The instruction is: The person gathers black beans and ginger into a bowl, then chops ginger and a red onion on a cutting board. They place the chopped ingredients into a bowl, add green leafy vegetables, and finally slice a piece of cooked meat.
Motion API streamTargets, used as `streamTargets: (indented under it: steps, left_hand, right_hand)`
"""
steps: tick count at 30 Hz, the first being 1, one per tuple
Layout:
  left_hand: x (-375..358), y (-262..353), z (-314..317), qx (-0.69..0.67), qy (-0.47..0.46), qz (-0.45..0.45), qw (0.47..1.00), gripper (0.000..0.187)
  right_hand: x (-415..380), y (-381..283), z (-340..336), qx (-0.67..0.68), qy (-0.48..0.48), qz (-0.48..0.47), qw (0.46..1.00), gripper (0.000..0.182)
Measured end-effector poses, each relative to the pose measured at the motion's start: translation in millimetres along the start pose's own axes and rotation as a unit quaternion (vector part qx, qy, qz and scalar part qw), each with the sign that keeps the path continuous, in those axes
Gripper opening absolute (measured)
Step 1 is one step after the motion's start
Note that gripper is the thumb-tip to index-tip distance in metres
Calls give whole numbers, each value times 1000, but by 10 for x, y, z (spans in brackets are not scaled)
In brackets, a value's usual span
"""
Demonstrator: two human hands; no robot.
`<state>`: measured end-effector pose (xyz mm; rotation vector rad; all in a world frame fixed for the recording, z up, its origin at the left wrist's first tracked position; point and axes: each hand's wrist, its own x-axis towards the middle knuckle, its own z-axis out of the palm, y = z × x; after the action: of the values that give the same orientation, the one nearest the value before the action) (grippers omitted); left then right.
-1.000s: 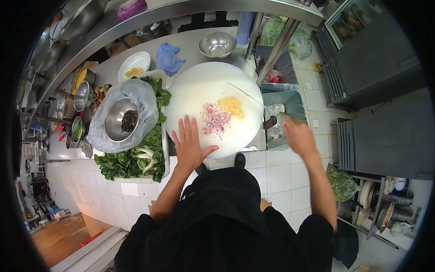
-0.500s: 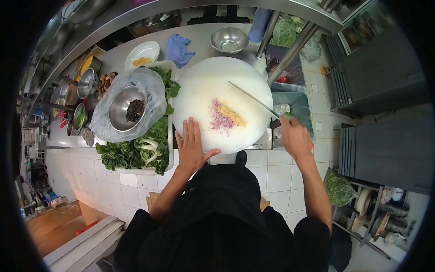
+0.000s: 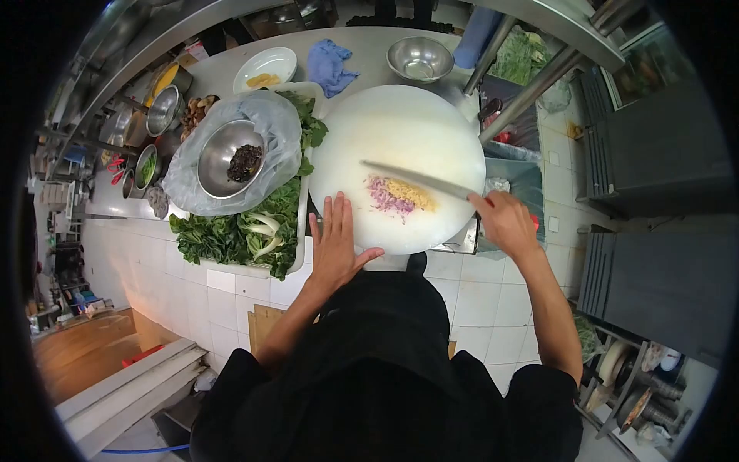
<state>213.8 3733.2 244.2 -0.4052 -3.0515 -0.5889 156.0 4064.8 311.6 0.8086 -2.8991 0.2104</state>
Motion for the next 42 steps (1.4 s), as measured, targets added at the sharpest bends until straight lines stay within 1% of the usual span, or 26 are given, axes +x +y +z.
streamTargets:
  steps: [1, 5, 7, 9, 11, 13, 15, 16, 17, 18, 19, 20, 21, 22, 23, 24, 26, 27, 29, 30, 32, 33, 35, 36, 38, 42]
  left_hand:
    - [7, 12, -5, 14, 4, -11, 1000, 113]
    - [150, 31, 21, 23, 14, -15, 1000, 115]
    - [310, 25, 32, 47, 14, 19, 999, 117]
    - [497, 51, 75, 43, 7, 29, 999, 117]
    - [640, 68, 109, 17, 21, 83, 996, 117]
    - [694, 34, 53, -30, -12, 112, 993, 119]
    - [719, 38, -35, -80, -41, 145, 985, 121]
    - [659, 51, -96, -116, -56, 127, 983, 124]
    - [605, 71, -128, -151, -72, 110, 980, 126]
    - [559, 137, -111, -117, -67, 111, 985, 129]
    - [584, 182, -50, -118, -68, 117, 984, 129]
    - [610, 211, 39, -92, -38, 113, 989, 129]
    - [636, 249, 97, -66, -9, 108, 992, 129]
    - [725, 311, 77, -83, 16, 111, 990, 119]
    - [819, 303, 116, -83, 15, 113, 990, 119]
    - [926, 278, 172, -113, 3, 166, 980, 111]
    - [1038, 216, 154, -146, -11, 279, 949, 87]
    - [1064, 167, 126, -145, -6, 278, 950, 87]
    - [1051, 59, 78, -309, -72, 261, 912, 76]
    - [1035, 14, 47, -309, -72, 259, 912, 76]
    - [1023, -28, -14, -348, 9, 219, 912, 65]
    - [1000, -29, -2, -348, 8, 219, 911, 65]
    - [950, 2, 65, -332, 62, 123, 933, 60]
    - [916, 50, 117, -336, 61, 126, 931, 60]
    - [864, 179, 237, -227, 98, 48, 968, 63]
    - [867, 412, 302, -199, 107, 17, 974, 70]
  right_hand:
    - [-65, -32, -8, 1, -3, -25, 1000, 30]
    - [-366, -65, -186, 23, 18, -5, 1000, 32]
    - [-539, -44, -256, 29, 17, 104, 994, 34]
    - [-740, -119, -166, -2, 16, 138, 990, 34]
    - [-919, -388, -92, -23, 19, 184, 982, 33]
    - [-1012, -817, -49, 36, -21, 257, 966, 31]
    - [-999, -1000, -217, 202, -32, 296, 933, 29]
    - [-1089, -940, -169, 239, 32, 253, 937, 24]
    - [-1171, -880, -169, 237, 36, 260, 935, 24]
    - [-1259, -821, -177, 399, -1, 378, 835, 20]
    - [-1325, -765, -190, 542, -36, 473, 694, 17]
    - [-1362, -727, -204, 560, -36, 501, 659, 13]
    - [-1415, -682, -186, 559, -33, 503, 658, 13]
    - [-1469, -637, -133, 554, -48, 509, 657, 12]
    - [-1503, -629, -87, 549, -64, 516, 655, 13]
    - [-1495, -652, -59, 531, -65, 508, 675, 15]
    - [-1459, -726, 2, 535, -62, 504, 675, 15]
    - [-1418, -764, 39, 540, -59, 501, 674, 16]
    - [-1284, -927, 149, 545, -52, 496, 674, 15]
    - [-1180, -1037, 181, 539, -53, 493, 681, 16]
    - [-954, -1233, 215, 524, -64, 483, 698, 16]
    - [-866, -1304, 204, 516, -75, 475, 709, 17]
    - [-841, -1291, 170, 511, -79, 478, 710, 18]
    - [-890, -1232, 169, 517, -77, 471, 711, 18]
    - [-981, -1118, 185, 521, -76, 477, 704, 18]
    - [-911, -1299, 271, 532, -59, 493, 686, 18]
